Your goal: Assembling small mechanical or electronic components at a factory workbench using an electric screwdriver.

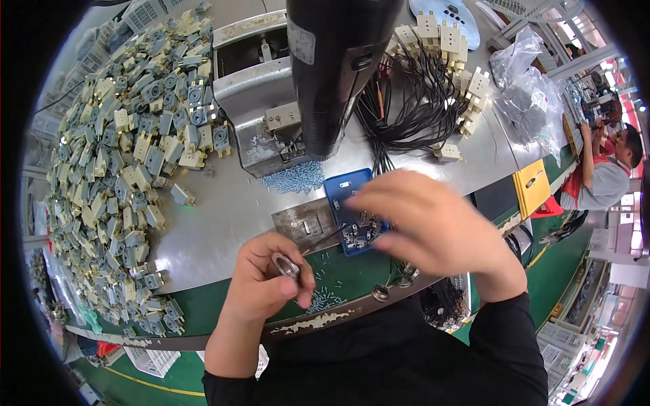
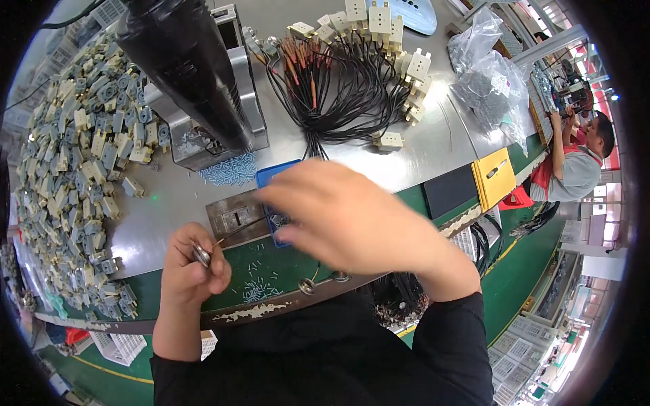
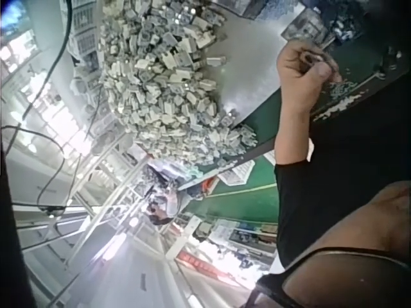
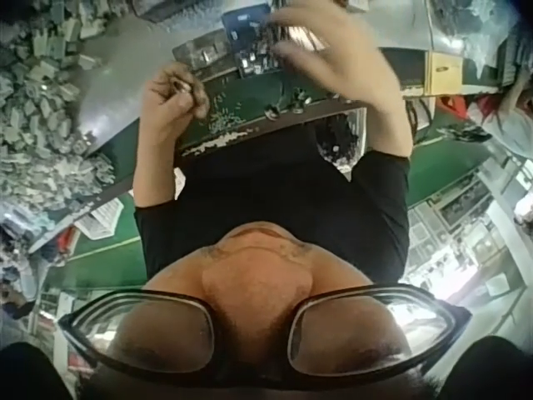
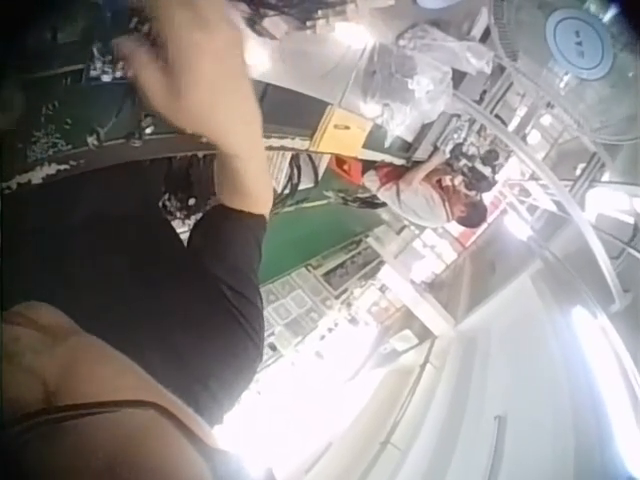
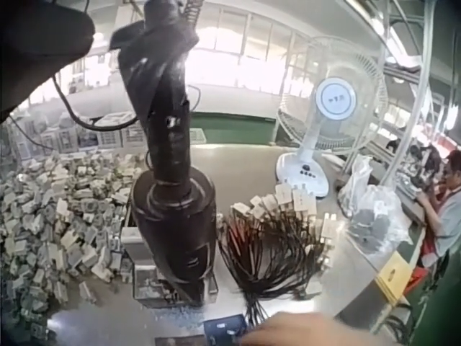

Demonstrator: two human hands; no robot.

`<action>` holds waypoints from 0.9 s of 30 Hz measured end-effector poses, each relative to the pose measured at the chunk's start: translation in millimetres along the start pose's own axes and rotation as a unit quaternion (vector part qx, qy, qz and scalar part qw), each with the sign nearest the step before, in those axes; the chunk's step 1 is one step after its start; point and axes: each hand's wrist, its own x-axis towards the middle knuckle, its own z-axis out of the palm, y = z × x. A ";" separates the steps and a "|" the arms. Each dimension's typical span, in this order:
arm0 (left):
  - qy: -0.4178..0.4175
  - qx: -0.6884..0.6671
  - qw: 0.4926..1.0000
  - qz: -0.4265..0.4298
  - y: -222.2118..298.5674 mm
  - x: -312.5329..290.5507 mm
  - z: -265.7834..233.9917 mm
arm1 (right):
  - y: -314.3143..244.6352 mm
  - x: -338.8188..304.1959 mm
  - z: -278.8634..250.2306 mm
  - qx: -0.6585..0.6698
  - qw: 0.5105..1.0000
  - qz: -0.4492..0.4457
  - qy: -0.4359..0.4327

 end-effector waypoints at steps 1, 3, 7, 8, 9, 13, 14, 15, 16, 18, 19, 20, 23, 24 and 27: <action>-0.033 -0.042 0.999 0.005 2.6 -1.2 0.0 | -5.2 9.4 14.6 -0.003 0.999 -0.040 -0.014; -0.053 -0.067 0.996 0.020 5.2 1.1 4.5 | -9.0 23.4 35.6 0.038 0.995 -0.078 -0.059; -0.037 -0.158 0.987 0.013 13.4 -1.2 -4.4 | 0.1 41.3 52.8 0.118 0.986 -0.017 -0.113; -0.023 -0.116 0.993 0.011 13.7 -3.7 -7.2 | 2.2 42.8 59.9 0.159 0.984 -0.042 -0.064; -0.007 -0.074 0.997 0.009 14.3 -5.4 -8.1 | 3.1 43.6 62.4 0.161 0.983 -0.045 -0.069; 0.069 0.042 0.996 0.042 11.4 5.1 -8.3 | 10.8 49.1 71.1 0.168 0.983 -0.051 -0.056; 0.072 0.051 0.995 0.046 10.8 7.4 -9.4 | 10.9 50.6 70.2 0.160 0.984 -0.039 -0.063; 0.076 0.061 0.994 0.049 10.5 8.9 -10.0 | 9.9 51.1 69.6 0.153 0.985 -0.027 -0.069; 0.074 0.057 0.994 0.052 10.1 11.1 -10.2 | 9.0 51.4 68.9 0.154 0.986 -0.018 -0.058; 0.067 0.040 0.996 0.039 15.3 8.7 -14.5 | 4.6 51.5 68.1 0.153 0.987 -0.034 -0.034; 0.044 0.019 0.999 0.026 16.9 8.7 -15.3 | 4.3 50.4 68.8 0.138 0.990 -0.041 -0.004; 0.051 0.020 0.998 0.024 21.2 7.8 -13.0 | 8.1 49.3 75.4 0.135 0.988 -0.068 0.035; 0.067 0.194 0.978 0.024 29.4 5.1 -8.6 | 6.9 47.0 67.7 0.070 0.991 -0.106 0.042; 0.073 0.256 0.963 0.036 25.9 5.5 -11.6 | 7.7 47.4 68.0 0.047 0.989 -0.125 0.062; 0.063 0.287 0.954 0.053 17.6 6.9 -9.5 | 8.1 46.6 64.1 0.073 0.989 -0.115 0.059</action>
